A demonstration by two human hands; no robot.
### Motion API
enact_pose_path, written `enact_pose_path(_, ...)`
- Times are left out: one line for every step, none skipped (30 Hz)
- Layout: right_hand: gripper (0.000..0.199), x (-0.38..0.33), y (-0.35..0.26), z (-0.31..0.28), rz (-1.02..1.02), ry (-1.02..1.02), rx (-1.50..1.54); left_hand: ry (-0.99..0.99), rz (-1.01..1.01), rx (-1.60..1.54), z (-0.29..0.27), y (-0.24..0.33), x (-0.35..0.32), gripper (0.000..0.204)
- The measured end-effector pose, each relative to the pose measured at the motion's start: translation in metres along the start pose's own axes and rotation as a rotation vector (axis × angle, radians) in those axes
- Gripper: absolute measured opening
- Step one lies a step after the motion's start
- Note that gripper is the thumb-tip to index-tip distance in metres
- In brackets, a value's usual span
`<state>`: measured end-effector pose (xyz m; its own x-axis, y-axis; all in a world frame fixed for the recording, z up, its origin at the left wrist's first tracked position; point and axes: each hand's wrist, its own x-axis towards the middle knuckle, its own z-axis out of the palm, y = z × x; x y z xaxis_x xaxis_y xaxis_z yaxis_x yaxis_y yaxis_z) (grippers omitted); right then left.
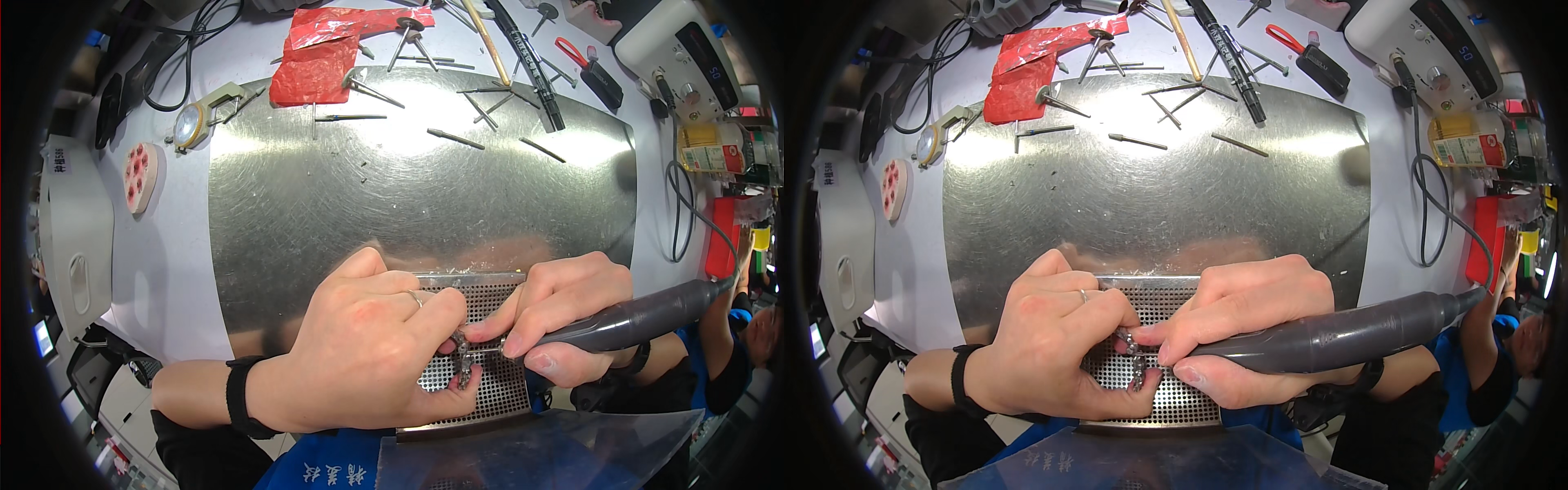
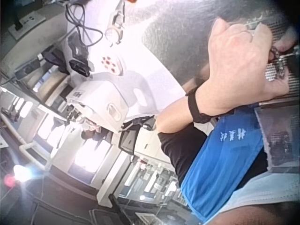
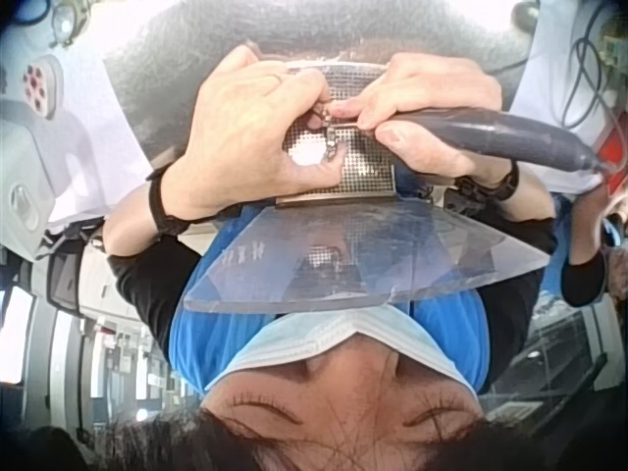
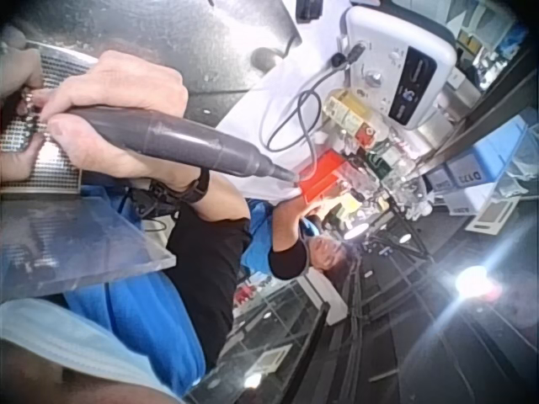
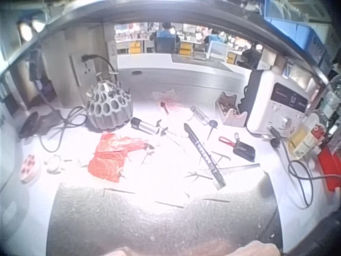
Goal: Using a rotary tool to grind or polish a metal dental frame/appliance on a metal plate.
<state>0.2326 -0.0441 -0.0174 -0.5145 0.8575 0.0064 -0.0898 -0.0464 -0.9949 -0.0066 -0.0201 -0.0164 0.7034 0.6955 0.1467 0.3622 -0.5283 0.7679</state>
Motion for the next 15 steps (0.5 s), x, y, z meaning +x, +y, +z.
enact_pose_path(0.014,0.0,0.0,0.0,0.003,0.001,0.0,-0.004,0.002,0.001,0.0,0.0,0.0,0.034)
enact_pose_path(0.014,0.0,0.0,0.0,0.003,0.002,0.0,-0.004,0.002,0.001,0.0,0.0,0.0,0.034)
enact_pose_path(0.015,0.0,0.0,0.0,-0.003,-0.001,-0.006,-0.003,0.002,0.0,0.0,0.0,-0.001,0.034)
enact_pose_path(0.015,0.001,0.0,0.0,-0.01,-0.004,-0.012,-0.002,0.002,-0.001,0.0,0.0,-0.001,0.034)
enact_pose_path(0.015,0.001,0.0,0.0,-0.01,-0.004,-0.011,-0.002,0.002,-0.001,0.0,0.0,0.0,0.034)
enact_pose_path(0.015,0.001,0.0,0.0,-0.013,-0.003,-0.016,-0.005,0.003,0.001,0.0,0.0,0.0,0.035)
enact_pose_path(0.015,0.001,0.0,0.0,-0.015,-0.001,-0.023,-0.007,0.006,0.002,0.0,0.0,0.0,0.035)
enact_pose_path(0.015,0.001,-0.001,0.0,-0.015,0.0,-0.023,-0.008,0.007,0.002,0.0,0.0,0.0,0.035)
enact_pose_path(0.015,0.001,-0.002,0.001,-0.008,-0.002,-0.034,-0.007,0.006,0.001,0.001,0.0,-0.001,0.035)
enact_pose_path(0.014,0.001,-0.002,0.0,0.0,-0.005,-0.043,-0.007,0.002,0.001,0.001,-0.001,-0.001,0.035)
enact_pose_path(0.014,0.001,0.001,0.002,0.0,-0.006,-0.042,-0.007,0.001,0.001,0.001,-0.001,-0.001,0.035)
enact_pose_path(0.015,0.0,0.006,0.004,-0.045,0.039,-0.024,-0.003,0.003,0.003,0.001,-0.001,-0.001,0.035)
enact_pose_path(0.017,0.0,0.008,0.006,-0.09,0.085,-0.009,0.0,0.007,0.004,0.001,-0.001,-0.001,0.035)
enact_pose_path(0.017,0.0,0.005,0.005,-0.09,0.087,-0.01,-0.001,0.009,0.003,0.001,-0.001,-0.001,0.035)
enact_pose_path(0.014,0.001,0.0,0.002,-0.044,0.047,-0.019,0.004,0.012,0.0,0.002,-0.001,-0.001,0.035)
